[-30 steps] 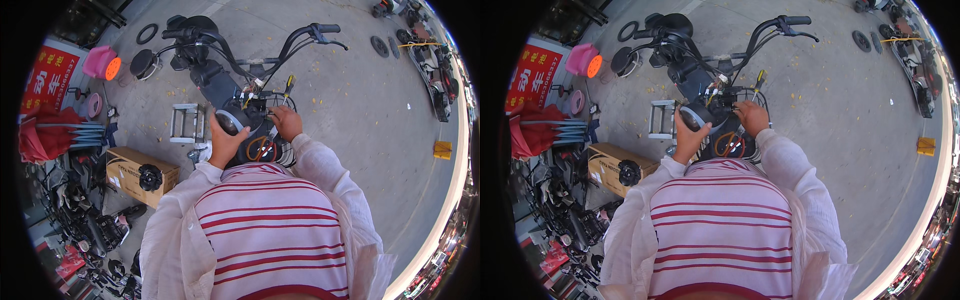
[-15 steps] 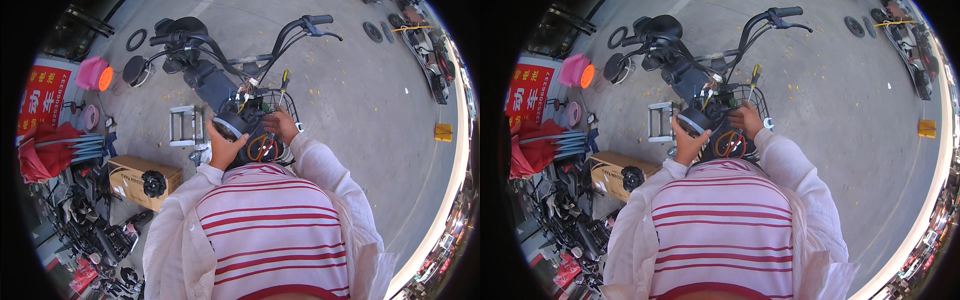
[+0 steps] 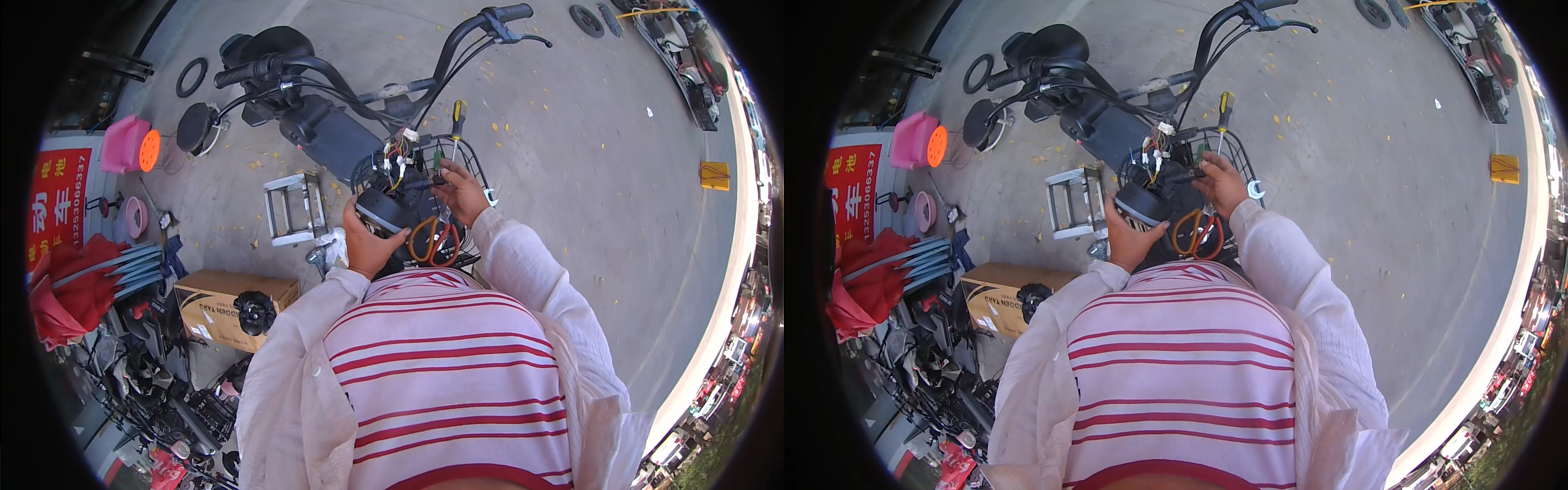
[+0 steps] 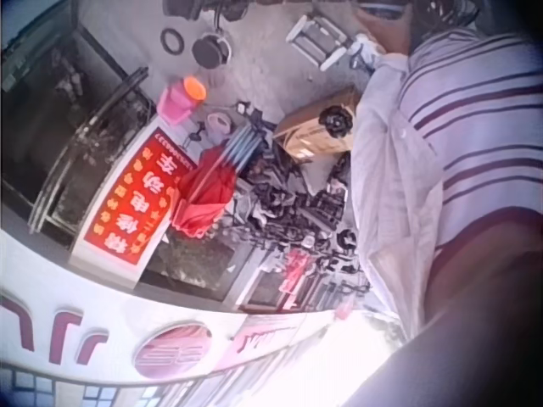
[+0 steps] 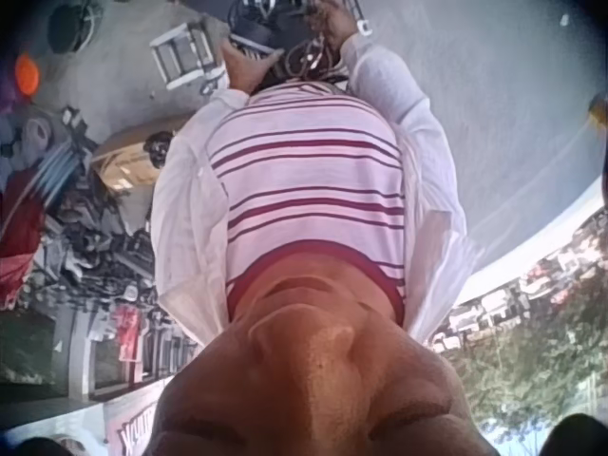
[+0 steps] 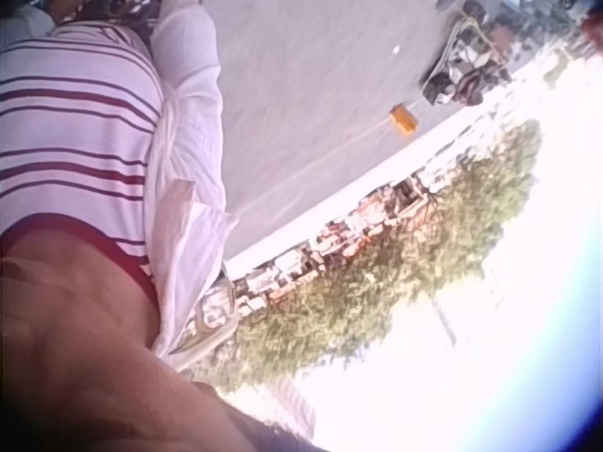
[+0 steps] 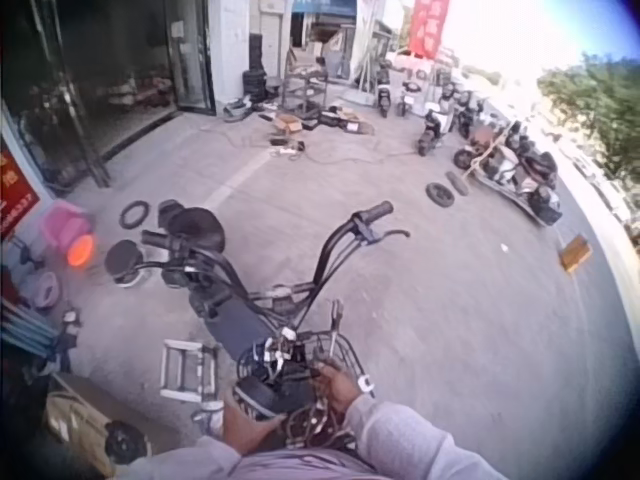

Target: The person repairs the wiring of an electric scooter's headlight. They strip wires, connect them, and use a wrench to tighten components near the handlebar basket.

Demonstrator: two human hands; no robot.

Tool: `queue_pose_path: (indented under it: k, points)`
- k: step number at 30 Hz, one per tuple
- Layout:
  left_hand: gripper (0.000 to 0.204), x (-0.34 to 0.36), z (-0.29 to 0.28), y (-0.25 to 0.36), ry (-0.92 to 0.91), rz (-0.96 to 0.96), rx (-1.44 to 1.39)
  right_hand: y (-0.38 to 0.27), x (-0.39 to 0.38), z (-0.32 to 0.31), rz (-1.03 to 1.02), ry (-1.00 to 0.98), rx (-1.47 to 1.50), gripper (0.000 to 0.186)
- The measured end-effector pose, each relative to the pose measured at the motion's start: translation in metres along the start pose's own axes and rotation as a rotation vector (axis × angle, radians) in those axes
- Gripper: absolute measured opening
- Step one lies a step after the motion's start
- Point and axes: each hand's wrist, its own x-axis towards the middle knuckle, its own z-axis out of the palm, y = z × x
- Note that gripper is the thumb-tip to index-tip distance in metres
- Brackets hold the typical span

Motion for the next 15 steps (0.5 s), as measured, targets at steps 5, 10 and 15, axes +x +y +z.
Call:
queue_pose_path:
  k: [5,10,15]
  points:
    - [0.104,0.006,-0.002,-0.010,-0.074,0.041,0.002,0.001,0.001,0.003,-0.038,0.070,-0.157,0.044]
    - [0.098,0.016,-0.010,-0.018,-0.162,0.092,0.011,-0.002,0.000,0.005,-0.076,0.104,-0.314,0.042]
    - [0.081,0.035,-0.019,-0.038,-0.275,0.160,-0.044,0.003,0.010,0.003,-0.035,0.240,-0.647,0.039]
